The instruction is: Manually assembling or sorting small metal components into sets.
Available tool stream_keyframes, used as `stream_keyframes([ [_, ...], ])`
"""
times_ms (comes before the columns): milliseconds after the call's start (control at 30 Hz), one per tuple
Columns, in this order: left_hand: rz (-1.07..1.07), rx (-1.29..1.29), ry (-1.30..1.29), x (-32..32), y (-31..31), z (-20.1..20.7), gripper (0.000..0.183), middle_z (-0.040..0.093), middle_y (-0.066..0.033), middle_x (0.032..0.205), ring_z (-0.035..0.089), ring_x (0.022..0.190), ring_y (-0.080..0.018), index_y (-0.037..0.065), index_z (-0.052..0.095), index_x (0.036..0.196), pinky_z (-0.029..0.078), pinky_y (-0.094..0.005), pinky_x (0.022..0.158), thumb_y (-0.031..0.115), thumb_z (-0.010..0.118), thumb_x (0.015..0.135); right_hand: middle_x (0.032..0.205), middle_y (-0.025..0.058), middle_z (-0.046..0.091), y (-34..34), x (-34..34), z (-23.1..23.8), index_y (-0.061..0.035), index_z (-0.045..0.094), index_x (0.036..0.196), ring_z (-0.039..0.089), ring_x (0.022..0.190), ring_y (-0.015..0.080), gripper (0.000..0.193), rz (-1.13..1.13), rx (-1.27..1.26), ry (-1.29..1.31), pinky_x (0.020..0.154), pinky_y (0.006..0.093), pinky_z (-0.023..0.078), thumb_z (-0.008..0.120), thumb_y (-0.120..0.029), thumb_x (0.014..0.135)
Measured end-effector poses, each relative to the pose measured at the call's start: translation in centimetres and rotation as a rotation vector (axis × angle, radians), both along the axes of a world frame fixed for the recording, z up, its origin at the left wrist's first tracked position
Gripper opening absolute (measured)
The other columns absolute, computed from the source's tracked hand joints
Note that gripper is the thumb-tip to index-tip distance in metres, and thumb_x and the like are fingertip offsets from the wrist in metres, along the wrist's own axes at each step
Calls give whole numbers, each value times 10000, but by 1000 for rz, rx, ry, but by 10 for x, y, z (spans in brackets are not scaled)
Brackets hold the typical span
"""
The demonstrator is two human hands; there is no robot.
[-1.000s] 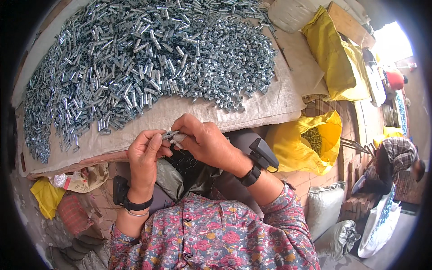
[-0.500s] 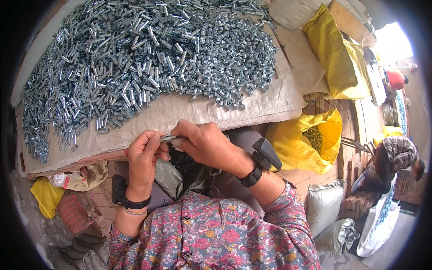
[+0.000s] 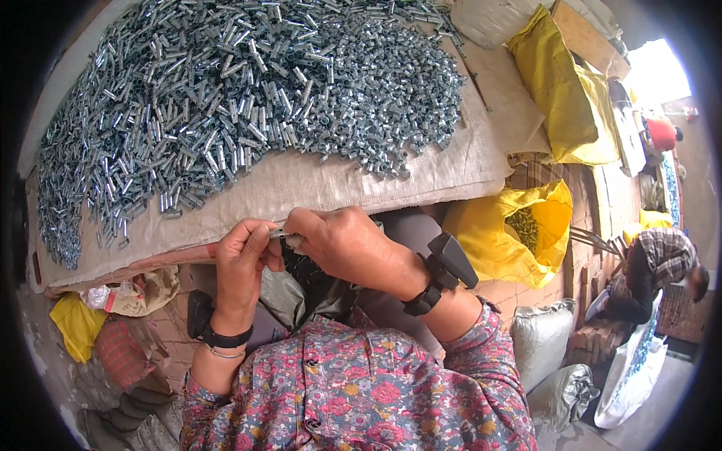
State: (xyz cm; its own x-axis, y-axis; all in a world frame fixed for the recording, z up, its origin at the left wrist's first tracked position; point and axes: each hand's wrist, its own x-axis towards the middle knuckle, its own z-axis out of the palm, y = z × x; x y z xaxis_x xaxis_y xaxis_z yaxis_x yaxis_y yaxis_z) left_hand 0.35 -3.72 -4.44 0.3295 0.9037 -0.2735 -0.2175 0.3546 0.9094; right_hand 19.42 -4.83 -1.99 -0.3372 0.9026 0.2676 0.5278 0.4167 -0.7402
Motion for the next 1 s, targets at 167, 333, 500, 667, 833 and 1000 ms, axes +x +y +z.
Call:
stream_keyframes([
  [167, -19, 50, 30, 0, -1, 1, 214, 606, -36, 702, 554, 557, -78, 10, 625, 962, 444, -183, 533, 215, 572, 930, 735, 111, 655, -4, 0, 7, -20, 606, 934, 667, 647, 214, 185, -63, -177, 119, 569, 287, 507, 635, 5, 752],
  [333, -8, 77, 1, -1, -5, -1, 210, 612, -41, 711, 569, 575, -83, 9, 614, 986, 459, -190, 552, 207, 565, 932, 750, 91, 673, -7, -2, 10, -9, 623, 931, 666, 668, 142, 175, -77, -239, 176, 579, 248, 500, 655, 7, 760],
  [500, -29, 25, -75, -4, -4, 1, 215, 618, -50, 729, 579, 595, -89, 4, 608, 996, 473, -195, 560, 205, 563, 933, 765, 153, 666, -12, -3, 14, -4, 602, 955, 678, 696, 257, 201, -70, -274, 229, 587, 313, 513, 637, -20, 758],
  [667, -29, 5, -86, -2, -4, 2, 219, 620, -53, 735, 580, 599, -88, 1, 608, 991, 475, -192, 565, 208, 565, 932, 813, 155, 674, -14, -3, 6, 5, 609, 981, 683, 759, 247, 237, -115, -452, 449, 645, 300, 519, 640, -4, 747],
  [833, -24, 67, -24, -3, -4, 0, 224, 624, -55, 739, 579, 600, -90, -2, 608, 994, 471, -199, 572, 209, 564, 933, 800, 148, 674, -12, -5, 12, 10, 612, 963, 684, 742, 217, 224, -140, -352, 297, 642, 292, 517, 636, 4, 741],
  [1000, -40, 77, -46, -4, -4, -1, 226, 624, -60, 734, 576, 605, -92, -5, 607, 995, 472, -208, 573, 207, 557, 937, 776, 129, 675, -12, -4, 8, 18, 610, 943, 673, 712, 169, 199, -137, -399, 377, 630, 277, 513, 629, 20, 744],
])
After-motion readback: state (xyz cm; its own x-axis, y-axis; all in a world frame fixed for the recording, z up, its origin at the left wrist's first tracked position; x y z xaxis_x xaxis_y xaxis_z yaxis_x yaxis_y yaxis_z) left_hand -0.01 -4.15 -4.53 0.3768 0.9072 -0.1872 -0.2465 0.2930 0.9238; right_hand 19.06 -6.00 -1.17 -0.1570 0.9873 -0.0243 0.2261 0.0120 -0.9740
